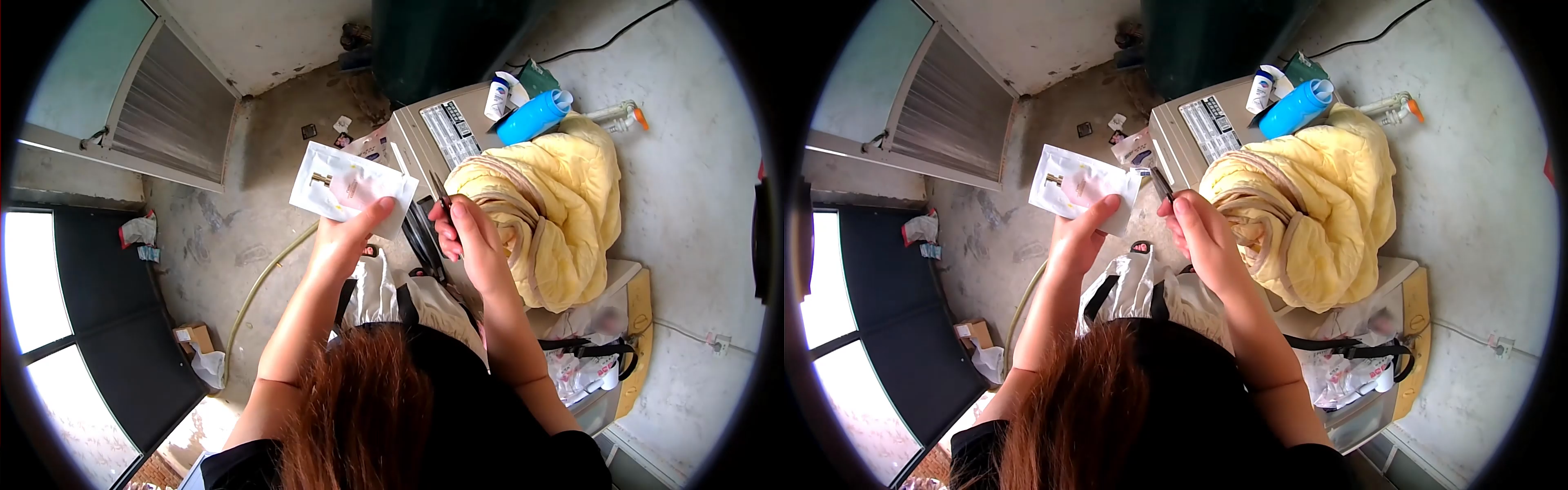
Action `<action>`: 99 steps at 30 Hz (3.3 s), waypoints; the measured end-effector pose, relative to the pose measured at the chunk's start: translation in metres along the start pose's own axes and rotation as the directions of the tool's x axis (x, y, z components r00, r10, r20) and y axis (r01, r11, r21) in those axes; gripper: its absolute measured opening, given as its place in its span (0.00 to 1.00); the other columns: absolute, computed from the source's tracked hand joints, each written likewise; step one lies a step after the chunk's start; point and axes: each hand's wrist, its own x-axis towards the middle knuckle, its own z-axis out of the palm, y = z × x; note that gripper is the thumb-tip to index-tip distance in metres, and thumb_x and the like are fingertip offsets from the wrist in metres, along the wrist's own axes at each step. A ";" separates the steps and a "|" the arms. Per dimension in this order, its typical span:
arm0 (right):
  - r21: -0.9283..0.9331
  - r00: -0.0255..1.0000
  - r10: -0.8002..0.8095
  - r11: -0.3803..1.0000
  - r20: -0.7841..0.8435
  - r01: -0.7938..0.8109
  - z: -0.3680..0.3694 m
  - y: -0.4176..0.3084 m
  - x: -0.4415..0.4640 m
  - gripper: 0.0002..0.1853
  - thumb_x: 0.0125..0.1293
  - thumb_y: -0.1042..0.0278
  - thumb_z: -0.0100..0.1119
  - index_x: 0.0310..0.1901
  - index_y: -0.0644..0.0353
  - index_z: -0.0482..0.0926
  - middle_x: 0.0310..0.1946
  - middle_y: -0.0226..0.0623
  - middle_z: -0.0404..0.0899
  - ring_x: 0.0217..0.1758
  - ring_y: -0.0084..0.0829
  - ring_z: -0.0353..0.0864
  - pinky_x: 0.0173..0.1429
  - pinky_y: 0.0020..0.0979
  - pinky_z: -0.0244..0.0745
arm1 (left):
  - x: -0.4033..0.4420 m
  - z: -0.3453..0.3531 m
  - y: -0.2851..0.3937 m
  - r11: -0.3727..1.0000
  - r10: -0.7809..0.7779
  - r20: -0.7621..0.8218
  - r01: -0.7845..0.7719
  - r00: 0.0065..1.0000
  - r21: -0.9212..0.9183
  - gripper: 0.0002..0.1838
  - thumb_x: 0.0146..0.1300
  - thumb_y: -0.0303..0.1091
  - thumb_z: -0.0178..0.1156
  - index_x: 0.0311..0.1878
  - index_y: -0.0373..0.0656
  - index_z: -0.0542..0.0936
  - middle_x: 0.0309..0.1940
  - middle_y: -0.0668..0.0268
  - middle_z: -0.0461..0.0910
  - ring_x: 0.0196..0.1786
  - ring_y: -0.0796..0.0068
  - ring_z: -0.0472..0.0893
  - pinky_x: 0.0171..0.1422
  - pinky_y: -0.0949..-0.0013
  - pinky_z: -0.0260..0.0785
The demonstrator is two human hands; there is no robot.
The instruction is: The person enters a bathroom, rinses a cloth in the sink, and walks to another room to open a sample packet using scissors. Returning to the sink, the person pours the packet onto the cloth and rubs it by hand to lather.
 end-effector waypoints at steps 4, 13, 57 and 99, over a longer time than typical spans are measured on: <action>-0.055 1.000 0.023 0.998 -0.021 -0.024 0.008 0.003 -0.006 0.14 0.71 0.58 0.44 0.39 0.62 0.70 0.20 0.21 0.60 0.17 0.10 0.52 0.19 0.14 0.47 | 0.001 -0.001 0.002 1.000 0.007 -0.006 -0.007 1.000 0.009 0.24 0.51 0.34 0.68 0.50 0.39 0.73 0.43 0.66 0.77 0.46 0.75 0.76 0.51 0.70 0.68; 0.001 1.000 0.019 1.000 0.005 -0.019 0.018 0.001 -0.006 0.14 0.70 0.59 0.47 0.38 0.63 0.74 0.18 0.19 0.60 0.17 0.10 0.52 0.19 0.15 0.46 | -0.002 -0.001 0.007 0.995 0.027 0.005 -0.027 1.000 0.098 0.23 0.51 0.35 0.68 0.49 0.39 0.73 0.42 0.66 0.78 0.45 0.77 0.76 0.50 0.72 0.68; -0.021 0.993 -0.045 0.999 -0.108 0.043 0.030 0.000 -0.006 0.13 0.68 0.63 0.53 0.31 0.65 0.72 0.16 0.22 0.62 0.15 0.12 0.56 0.17 0.17 0.49 | -0.007 0.000 0.005 0.996 -0.011 0.088 0.003 0.996 0.089 0.22 0.52 0.37 0.68 0.48 0.39 0.74 0.38 0.68 0.77 0.41 0.79 0.75 0.45 0.75 0.67; -0.765 0.925 -0.292 0.645 -0.244 0.001 -0.063 -0.023 0.135 0.16 0.64 0.59 0.53 0.41 0.66 0.71 0.35 0.44 0.78 0.38 0.36 0.78 0.45 0.32 0.72 | -0.007 -0.033 0.004 0.994 -0.044 -0.026 0.041 0.999 -0.106 0.27 0.51 0.31 0.68 0.54 0.40 0.69 0.45 0.65 0.75 0.48 0.74 0.75 0.53 0.68 0.69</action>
